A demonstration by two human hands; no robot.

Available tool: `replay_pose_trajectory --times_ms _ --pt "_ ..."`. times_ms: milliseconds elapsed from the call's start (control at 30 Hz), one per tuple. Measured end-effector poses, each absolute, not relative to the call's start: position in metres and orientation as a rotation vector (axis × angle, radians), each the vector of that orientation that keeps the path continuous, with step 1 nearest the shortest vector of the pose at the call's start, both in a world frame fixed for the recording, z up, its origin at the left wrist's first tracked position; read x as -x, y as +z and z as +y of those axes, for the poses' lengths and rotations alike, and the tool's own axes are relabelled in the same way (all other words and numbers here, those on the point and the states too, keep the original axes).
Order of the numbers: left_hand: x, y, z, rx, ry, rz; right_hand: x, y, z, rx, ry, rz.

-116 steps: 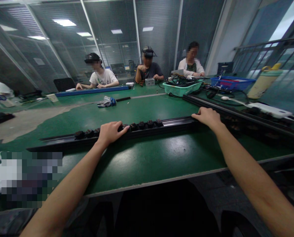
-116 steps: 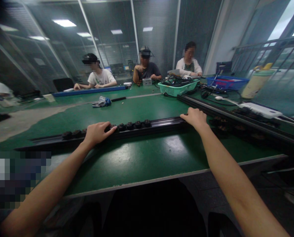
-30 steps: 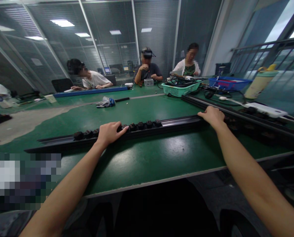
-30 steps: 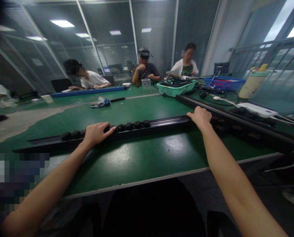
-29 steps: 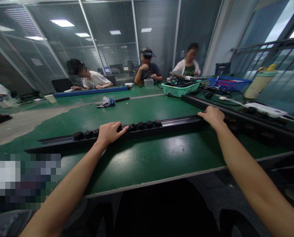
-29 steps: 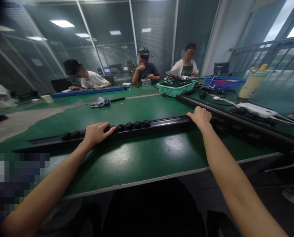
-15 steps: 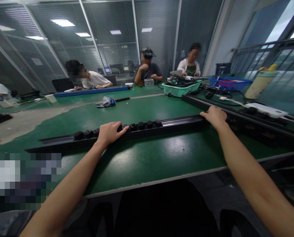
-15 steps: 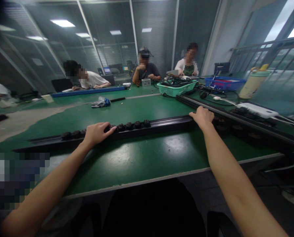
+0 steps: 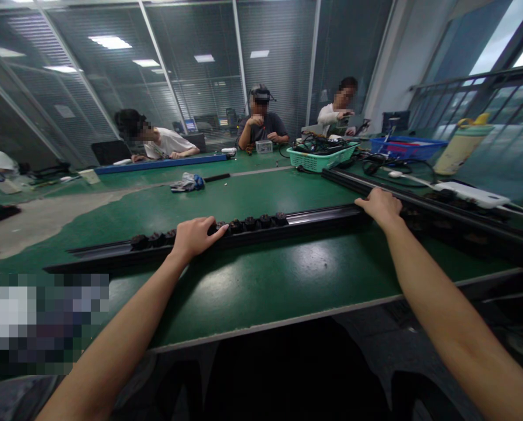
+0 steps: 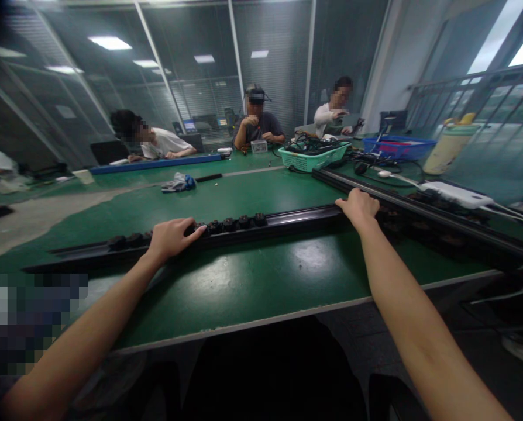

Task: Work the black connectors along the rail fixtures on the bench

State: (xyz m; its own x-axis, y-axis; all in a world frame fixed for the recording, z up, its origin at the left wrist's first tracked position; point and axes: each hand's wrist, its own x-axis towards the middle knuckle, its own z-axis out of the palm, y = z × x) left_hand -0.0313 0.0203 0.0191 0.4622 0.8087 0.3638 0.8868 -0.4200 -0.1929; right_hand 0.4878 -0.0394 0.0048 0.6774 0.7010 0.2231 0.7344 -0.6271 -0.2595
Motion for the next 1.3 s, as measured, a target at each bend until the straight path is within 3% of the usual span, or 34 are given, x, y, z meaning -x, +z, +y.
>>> replay_pose_trajectory --times_ms 1300 --pt "0.0295 0.0216 0.0177 2.351 -0.278 -1.443 -0.4898 0.0033 -0.043 2.577 -0.138 -1.053"
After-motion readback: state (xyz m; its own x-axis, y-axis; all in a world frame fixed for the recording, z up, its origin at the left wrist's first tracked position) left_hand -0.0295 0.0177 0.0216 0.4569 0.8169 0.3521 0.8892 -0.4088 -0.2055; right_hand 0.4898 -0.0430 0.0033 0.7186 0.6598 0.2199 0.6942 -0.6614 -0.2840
